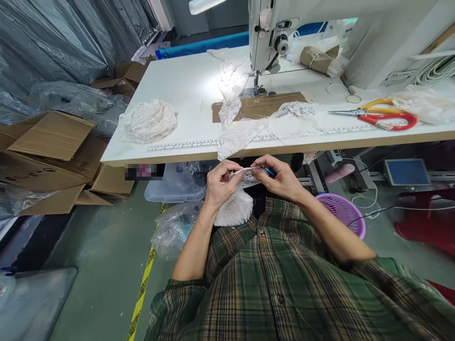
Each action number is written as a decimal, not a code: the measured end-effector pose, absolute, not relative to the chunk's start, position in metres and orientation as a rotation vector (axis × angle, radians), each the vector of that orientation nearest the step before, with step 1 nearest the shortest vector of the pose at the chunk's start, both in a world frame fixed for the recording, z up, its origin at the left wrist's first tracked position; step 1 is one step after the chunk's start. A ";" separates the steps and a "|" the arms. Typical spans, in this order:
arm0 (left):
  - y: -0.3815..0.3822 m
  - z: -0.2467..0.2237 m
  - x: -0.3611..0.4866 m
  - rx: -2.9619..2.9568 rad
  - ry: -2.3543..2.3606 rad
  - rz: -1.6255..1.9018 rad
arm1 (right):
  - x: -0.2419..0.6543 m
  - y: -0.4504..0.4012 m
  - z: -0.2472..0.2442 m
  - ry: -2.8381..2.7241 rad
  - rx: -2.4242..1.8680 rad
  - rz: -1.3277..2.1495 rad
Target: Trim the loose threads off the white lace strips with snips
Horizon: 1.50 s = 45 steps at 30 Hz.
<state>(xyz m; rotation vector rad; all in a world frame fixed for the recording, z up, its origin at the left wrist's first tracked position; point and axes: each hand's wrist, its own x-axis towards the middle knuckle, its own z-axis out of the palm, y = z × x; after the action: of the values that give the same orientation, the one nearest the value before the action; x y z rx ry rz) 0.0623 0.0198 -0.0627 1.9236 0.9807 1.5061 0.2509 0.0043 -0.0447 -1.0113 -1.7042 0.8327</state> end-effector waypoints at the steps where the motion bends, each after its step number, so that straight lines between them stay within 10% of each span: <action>1: 0.019 -0.061 0.062 1.924 0.973 1.518 | 0.250 0.004 -0.044 -1.701 -1.001 0.835; 34: -0.002 -0.050 0.055 1.848 1.354 1.051 | 0.237 0.004 -0.041 -1.712 -1.216 1.010; 45: -0.002 -0.043 0.058 1.400 1.097 0.961 | 0.231 0.000 -0.046 -0.753 -0.934 1.937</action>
<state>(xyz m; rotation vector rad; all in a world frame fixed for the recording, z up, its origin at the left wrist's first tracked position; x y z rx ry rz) 0.0580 -0.0020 -0.0426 1.4005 1.0974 0.9606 0.2314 0.0002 -0.0464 -0.9338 -0.7530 1.9368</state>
